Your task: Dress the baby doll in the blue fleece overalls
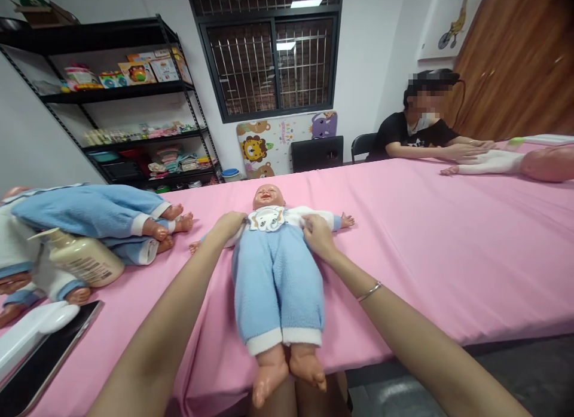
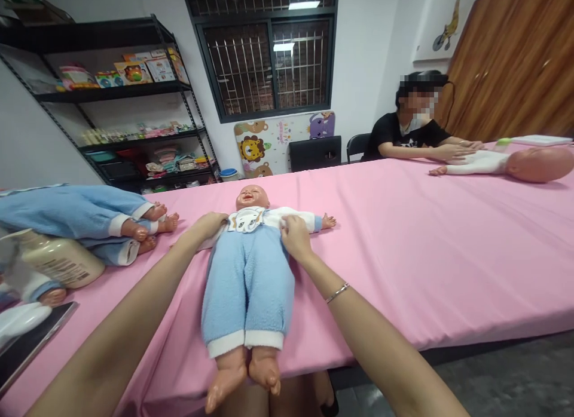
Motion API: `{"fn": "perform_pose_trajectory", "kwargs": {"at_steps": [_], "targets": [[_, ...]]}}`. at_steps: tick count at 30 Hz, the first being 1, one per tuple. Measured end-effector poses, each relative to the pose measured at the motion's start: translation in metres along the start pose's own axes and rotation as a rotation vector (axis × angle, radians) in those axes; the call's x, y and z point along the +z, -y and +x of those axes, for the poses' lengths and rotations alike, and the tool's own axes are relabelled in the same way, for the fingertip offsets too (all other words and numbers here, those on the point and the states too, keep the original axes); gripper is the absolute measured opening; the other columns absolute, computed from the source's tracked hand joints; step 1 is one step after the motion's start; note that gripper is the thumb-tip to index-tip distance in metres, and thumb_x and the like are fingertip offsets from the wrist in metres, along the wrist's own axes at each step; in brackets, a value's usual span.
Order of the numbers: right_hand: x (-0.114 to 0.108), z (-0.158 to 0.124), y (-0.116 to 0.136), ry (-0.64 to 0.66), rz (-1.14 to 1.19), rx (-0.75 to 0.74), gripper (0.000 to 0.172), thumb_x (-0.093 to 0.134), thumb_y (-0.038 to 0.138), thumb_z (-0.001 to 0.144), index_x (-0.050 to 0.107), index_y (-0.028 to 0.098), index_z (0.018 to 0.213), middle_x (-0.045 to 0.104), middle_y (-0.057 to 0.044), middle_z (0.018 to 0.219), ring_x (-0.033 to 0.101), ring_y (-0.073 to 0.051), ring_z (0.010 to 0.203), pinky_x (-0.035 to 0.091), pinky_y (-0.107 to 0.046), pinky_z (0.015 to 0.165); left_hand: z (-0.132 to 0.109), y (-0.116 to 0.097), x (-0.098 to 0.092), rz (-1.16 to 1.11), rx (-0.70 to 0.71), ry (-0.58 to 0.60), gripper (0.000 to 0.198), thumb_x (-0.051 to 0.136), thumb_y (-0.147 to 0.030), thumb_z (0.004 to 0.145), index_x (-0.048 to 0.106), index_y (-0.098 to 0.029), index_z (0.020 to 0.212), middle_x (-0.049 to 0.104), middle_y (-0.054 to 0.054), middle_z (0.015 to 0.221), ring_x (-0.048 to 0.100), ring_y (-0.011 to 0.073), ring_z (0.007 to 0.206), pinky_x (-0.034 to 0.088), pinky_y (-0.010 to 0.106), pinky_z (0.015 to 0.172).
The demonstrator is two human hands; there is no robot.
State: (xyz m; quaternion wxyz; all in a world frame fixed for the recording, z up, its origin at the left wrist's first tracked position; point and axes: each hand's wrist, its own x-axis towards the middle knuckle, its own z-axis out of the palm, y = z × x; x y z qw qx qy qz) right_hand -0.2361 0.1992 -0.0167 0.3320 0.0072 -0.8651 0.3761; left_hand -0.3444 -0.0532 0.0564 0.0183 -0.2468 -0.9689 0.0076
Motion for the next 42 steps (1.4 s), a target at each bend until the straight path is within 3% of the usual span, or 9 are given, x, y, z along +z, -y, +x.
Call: {"fn": "perform_pose_trajectory", "kwargs": {"at_steps": [2,6,11,13,16,20,27,34,42], "targets": [[0.001,-0.001,0.005,0.033,-0.009,-0.001,0.036,0.042,0.003,0.074,0.065,0.007,0.101,0.063,-0.012,0.106,0.053,-0.024,0.105,0.038,-0.034,0.097,0.01,0.007,-0.001,-0.015,0.016,0.048,0.031,0.041,-0.02,0.08,0.068,-0.015,0.093,0.067,0.013,0.103,0.061,0.0209,0.088,0.043,0.027,0.077],[-0.001,0.0,0.007,0.175,0.107,0.159,0.025,0.044,0.005,0.08,0.067,0.01,0.09,0.067,-0.009,0.096,0.059,-0.019,0.09,0.042,-0.028,0.086,0.027,0.019,-0.006,-0.055,0.034,0.202,0.029,0.046,-0.016,0.069,0.07,-0.015,0.085,0.07,0.007,0.093,0.059,0.0167,0.078,0.041,0.022,0.067],[0.004,0.0,0.003,0.292,0.16,0.194,0.025,0.043,0.004,0.082,0.067,0.01,0.087,0.068,-0.008,0.093,0.06,-0.017,0.086,0.04,-0.024,0.081,0.029,0.036,-0.021,-0.211,0.023,0.389,0.042,0.052,-0.021,0.058,0.071,-0.017,0.096,0.069,0.0,0.085,0.056,0.0126,0.068,0.039,0.018,0.057],[0.006,0.0,0.001,0.299,0.154,0.19,0.024,0.043,0.004,0.081,0.066,0.01,0.084,0.067,-0.008,0.091,0.059,-0.017,0.085,0.04,-0.024,0.079,0.021,0.041,-0.023,-0.348,0.015,0.353,0.044,0.057,-0.034,0.06,0.071,-0.016,0.098,0.069,0.001,0.085,0.055,0.0127,0.067,0.039,0.018,0.055],[0.006,0.0,0.0,0.325,0.154,0.177,0.023,0.043,0.003,0.079,0.064,0.01,0.075,0.067,-0.007,0.085,0.058,-0.016,0.079,0.038,-0.023,0.072,0.008,0.043,-0.018,-0.478,-0.006,0.18,0.049,0.059,-0.053,0.062,0.071,-0.013,0.089,0.069,0.004,0.083,0.055,0.0143,0.071,0.04,0.02,0.057],[0.003,-0.002,0.0,0.355,0.157,0.162,0.024,0.04,0.005,0.08,0.06,0.01,0.068,0.065,-0.005,0.076,0.054,-0.014,0.069,0.034,-0.022,0.065,0.003,0.041,-0.006,-0.528,-0.002,0.06,0.046,0.055,-0.054,0.068,0.071,-0.015,0.087,0.07,0.004,0.09,0.059,0.0161,0.08,0.043,0.022,0.066],[0.002,-0.002,0.0,0.375,0.12,0.161,0.021,0.041,0.004,0.078,0.058,0.01,0.067,0.063,-0.004,0.072,0.053,-0.013,0.067,0.03,-0.022,0.061,0.001,0.042,-0.001,-0.534,0.052,0.099,0.039,0.058,-0.047,0.069,0.073,-0.021,0.094,0.071,0.001,0.098,0.063,0.0169,0.086,0.046,0.022,0.07],[0.003,-0.002,0.0,0.376,0.12,0.147,0.021,0.041,0.008,0.079,0.054,0.011,0.062,0.061,-0.004,0.068,0.048,-0.013,0.063,0.028,-0.023,0.059,-0.005,0.031,0.003,-0.462,0.084,-0.05,0.039,0.045,-0.038,0.077,0.071,-0.016,0.097,0.07,0.004,0.102,0.061,0.0175,0.091,0.044,0.024,0.082],[0.006,-0.002,-0.003,0.372,0.154,0.138,0.021,0.041,0.011,0.079,0.056,0.012,0.064,0.062,-0.005,0.071,0.049,-0.014,0.065,0.029,-0.023,0.061,0.013,0.034,0.001,-0.228,0.108,0.114,0.036,0.055,-0.033,0.066,0.069,-0.018,0.096,0.069,0.006,0.097,0.058,0.0173,0.082,0.041,0.022,0.072]]}}
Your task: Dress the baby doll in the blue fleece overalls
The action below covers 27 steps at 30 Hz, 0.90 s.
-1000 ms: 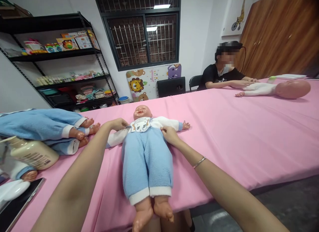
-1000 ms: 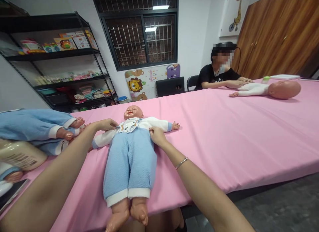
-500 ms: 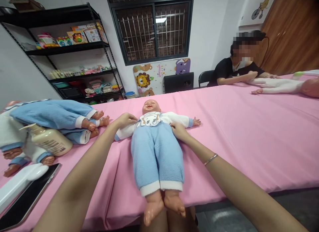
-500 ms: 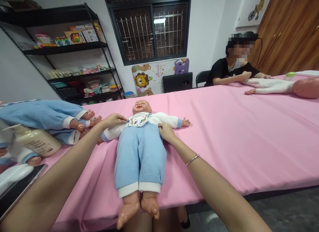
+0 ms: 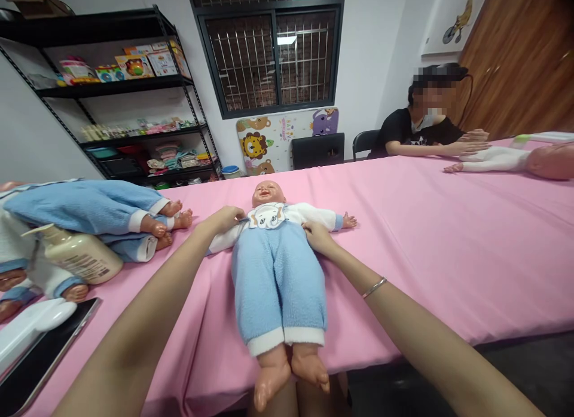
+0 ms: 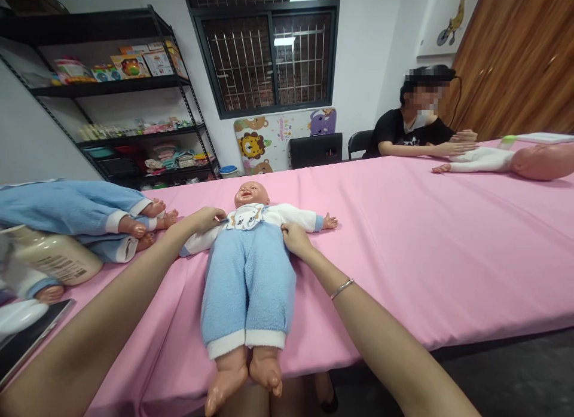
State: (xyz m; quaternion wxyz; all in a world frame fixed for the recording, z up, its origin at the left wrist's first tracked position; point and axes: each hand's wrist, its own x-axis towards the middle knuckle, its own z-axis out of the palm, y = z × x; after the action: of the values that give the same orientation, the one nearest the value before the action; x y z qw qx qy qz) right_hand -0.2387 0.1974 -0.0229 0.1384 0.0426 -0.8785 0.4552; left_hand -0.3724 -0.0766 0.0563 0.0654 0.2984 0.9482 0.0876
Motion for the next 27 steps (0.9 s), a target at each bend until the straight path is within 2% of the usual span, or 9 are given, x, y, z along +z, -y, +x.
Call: {"fn": "perform_pose_trajectory", "kwargs": {"at_steps": [5,9,16,18,21,24,27], "targets": [[0.002,0.001,-0.002,-0.007,0.044,-0.001,0.019,0.04,0.01,0.077,0.056,0.012,0.067,0.062,-0.004,0.073,0.051,-0.014,0.068,0.032,-0.023,0.063,0.011,0.005,0.004,-0.02,-0.03,0.101,0.037,0.047,-0.022,0.061,0.069,-0.019,0.09,0.069,0.004,0.092,0.057,0.0152,0.077,0.041,0.021,0.071],[0.004,0.003,-0.006,-0.01,0.098,0.013,0.019,0.039,0.011,0.075,0.057,0.012,0.069,0.062,-0.004,0.075,0.052,-0.015,0.07,0.034,-0.023,0.065,0.011,0.003,-0.001,-0.081,-0.038,0.158,0.036,0.043,-0.023,0.062,0.07,-0.018,0.084,0.07,0.002,0.086,0.058,0.0141,0.073,0.043,0.02,0.068],[0.007,0.004,-0.009,-0.011,0.196,0.036,0.015,0.04,0.017,0.069,0.055,0.012,0.066,0.059,-0.003,0.07,0.05,-0.015,0.067,0.034,-0.023,0.062,-0.01,-0.014,-0.024,-0.268,-0.109,0.256,0.036,0.057,-0.026,0.062,0.069,-0.016,0.094,0.069,0.002,0.085,0.058,0.0132,0.071,0.045,0.02,0.067],[0.006,0.004,-0.009,0.001,0.221,0.04,0.015,0.042,0.02,0.068,0.054,0.012,0.064,0.058,-0.003,0.067,0.049,-0.015,0.066,0.033,-0.023,0.06,-0.013,-0.013,-0.022,-0.315,-0.056,0.317,0.033,0.059,-0.027,0.061,0.069,-0.018,0.091,0.069,0.0,0.087,0.058,0.0125,0.072,0.046,0.02,0.068],[0.005,0.004,-0.01,0.014,0.258,0.039,0.016,0.043,0.024,0.068,0.054,0.012,0.064,0.058,-0.003,0.066,0.048,-0.014,0.064,0.033,-0.023,0.059,-0.011,0.0,-0.012,-0.46,0.015,0.398,0.034,0.066,-0.034,0.06,0.069,-0.017,0.089,0.068,0.002,0.091,0.059,0.0135,0.076,0.047,0.021,0.07],[0.005,0.004,-0.01,0.022,0.288,0.04,0.016,0.044,0.025,0.067,0.054,0.012,0.064,0.057,-0.003,0.066,0.047,-0.014,0.063,0.034,-0.023,0.06,-0.009,0.015,0.0,-0.57,-0.02,0.344,0.045,0.068,-0.041,0.06,0.067,-0.017,0.098,0.068,0.004,0.099,0.061,0.0163,0.082,0.048,0.023,0.071],[0.005,0.004,-0.009,0.036,0.313,0.035,0.017,0.045,0.026,0.066,0.053,0.012,0.064,0.057,-0.003,0.065,0.046,-0.013,0.063,0.033,-0.023,0.059,-0.005,0.014,0.01,-0.613,-0.012,0.228,0.047,0.062,-0.046,0.062,0.066,-0.015,0.098,0.068,0.005,0.101,0.06,0.0169,0.084,0.049,0.024,0.073]]}}
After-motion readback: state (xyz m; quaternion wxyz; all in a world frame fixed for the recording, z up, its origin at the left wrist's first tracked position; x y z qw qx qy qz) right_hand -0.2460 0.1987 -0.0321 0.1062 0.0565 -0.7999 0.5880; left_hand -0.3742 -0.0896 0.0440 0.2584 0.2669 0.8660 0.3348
